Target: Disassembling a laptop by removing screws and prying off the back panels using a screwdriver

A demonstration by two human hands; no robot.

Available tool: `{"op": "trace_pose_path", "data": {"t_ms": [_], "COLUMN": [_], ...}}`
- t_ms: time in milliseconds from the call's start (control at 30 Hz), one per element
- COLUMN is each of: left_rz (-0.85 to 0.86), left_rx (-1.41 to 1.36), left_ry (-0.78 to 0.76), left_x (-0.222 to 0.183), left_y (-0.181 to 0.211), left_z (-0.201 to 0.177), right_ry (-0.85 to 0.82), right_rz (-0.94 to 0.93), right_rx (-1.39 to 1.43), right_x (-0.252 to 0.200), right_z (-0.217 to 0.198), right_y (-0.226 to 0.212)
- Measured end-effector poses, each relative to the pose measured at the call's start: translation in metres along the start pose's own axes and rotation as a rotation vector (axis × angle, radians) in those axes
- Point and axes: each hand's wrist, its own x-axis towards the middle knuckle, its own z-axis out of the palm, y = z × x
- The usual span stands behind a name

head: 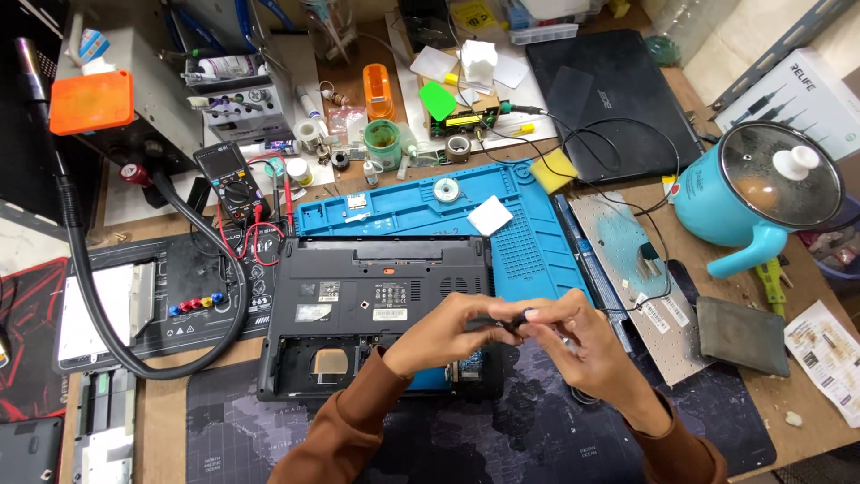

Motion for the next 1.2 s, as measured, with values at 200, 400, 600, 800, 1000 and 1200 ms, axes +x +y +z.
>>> {"op": "trace_pose_path", "data": {"t_ms": [200, 400, 600, 800, 1000, 1200], "left_rz": [0.018, 0.022, 0.090, 0.006, 0.079, 0.106], "left_rx": [0.122, 0.111, 0.228, 0.024, 0.168, 0.203], "left_ry": [0.111, -0.074, 0.111, -0.038, 0.093, 0.019], "left_x": [0.005, -0.001, 0.002, -0.006, 0.001, -0.004], "left_y": [0.000, 0.010, 0.000, 0.006, 0.006, 0.002], "left_z": [0.011, -0.006, 0.008, -0.003, 0.003, -0.005], "right_ry": [0.132, 0.080, 0.132, -0.002, 0.082, 0.016], "right_rz": [-0.079, -0.070, -0.043, 0.020, -0.056, -0.020], "right_rx": [-0.229, -0.012, -0.080, 0.091, -0.012, 0.022], "right_x": [-0.010, 0.000, 0.001, 0.003, 0.009, -0.001], "right_z": [-0.002, 0.004, 0.006, 0.000, 0.004, 0.001], "right_y": [0.030, 0.003, 0.017, 0.002, 0.007, 0.015]}}
